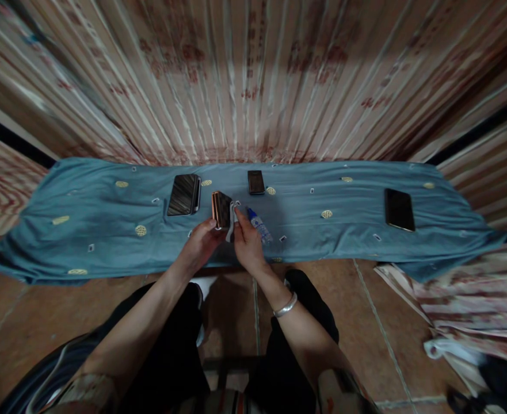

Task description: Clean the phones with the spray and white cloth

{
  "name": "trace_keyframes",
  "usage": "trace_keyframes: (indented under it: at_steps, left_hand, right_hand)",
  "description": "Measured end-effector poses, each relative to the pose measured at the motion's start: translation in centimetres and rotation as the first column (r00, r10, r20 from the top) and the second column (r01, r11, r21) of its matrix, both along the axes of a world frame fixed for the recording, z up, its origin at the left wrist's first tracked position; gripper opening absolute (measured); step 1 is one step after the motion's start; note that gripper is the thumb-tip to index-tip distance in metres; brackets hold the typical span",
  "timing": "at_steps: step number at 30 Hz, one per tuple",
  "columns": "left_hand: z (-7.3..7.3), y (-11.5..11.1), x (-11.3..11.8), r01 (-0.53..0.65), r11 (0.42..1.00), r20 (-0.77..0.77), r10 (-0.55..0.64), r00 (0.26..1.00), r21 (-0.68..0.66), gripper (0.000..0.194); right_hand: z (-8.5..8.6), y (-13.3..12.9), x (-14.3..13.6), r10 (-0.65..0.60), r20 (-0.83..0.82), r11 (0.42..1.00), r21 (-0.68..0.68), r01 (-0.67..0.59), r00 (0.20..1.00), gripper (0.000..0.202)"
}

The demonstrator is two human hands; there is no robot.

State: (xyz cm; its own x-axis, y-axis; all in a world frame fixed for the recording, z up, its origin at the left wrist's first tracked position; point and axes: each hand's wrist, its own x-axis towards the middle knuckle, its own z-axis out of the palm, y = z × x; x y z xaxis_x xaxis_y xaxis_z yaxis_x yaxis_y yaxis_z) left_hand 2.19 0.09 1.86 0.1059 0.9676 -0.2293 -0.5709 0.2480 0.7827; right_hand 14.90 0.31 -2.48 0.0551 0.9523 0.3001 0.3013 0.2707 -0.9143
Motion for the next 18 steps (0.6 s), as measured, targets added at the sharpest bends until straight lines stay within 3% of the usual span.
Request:
trace_keyframes:
  at_steps: [9,18]
  left_hand:
    - [-0.5,0.7,-0.7,-0.077,0.996,0.07,0.08,0.994,-0.043,0.024]
    - [-0.9,0.6,-0.3,-0.058,0.998,0.044,0.059,0.997,-0.035,0.015]
  right_hand:
    - [0.5,-0.8,-0.4,0.01,0.172,0.994,0.106,-0.029,0.985,0.044]
    - [2.3,-1.2,0.0,-0.005,0.25,0.972,0.228,-0.054,0.968,0.036]
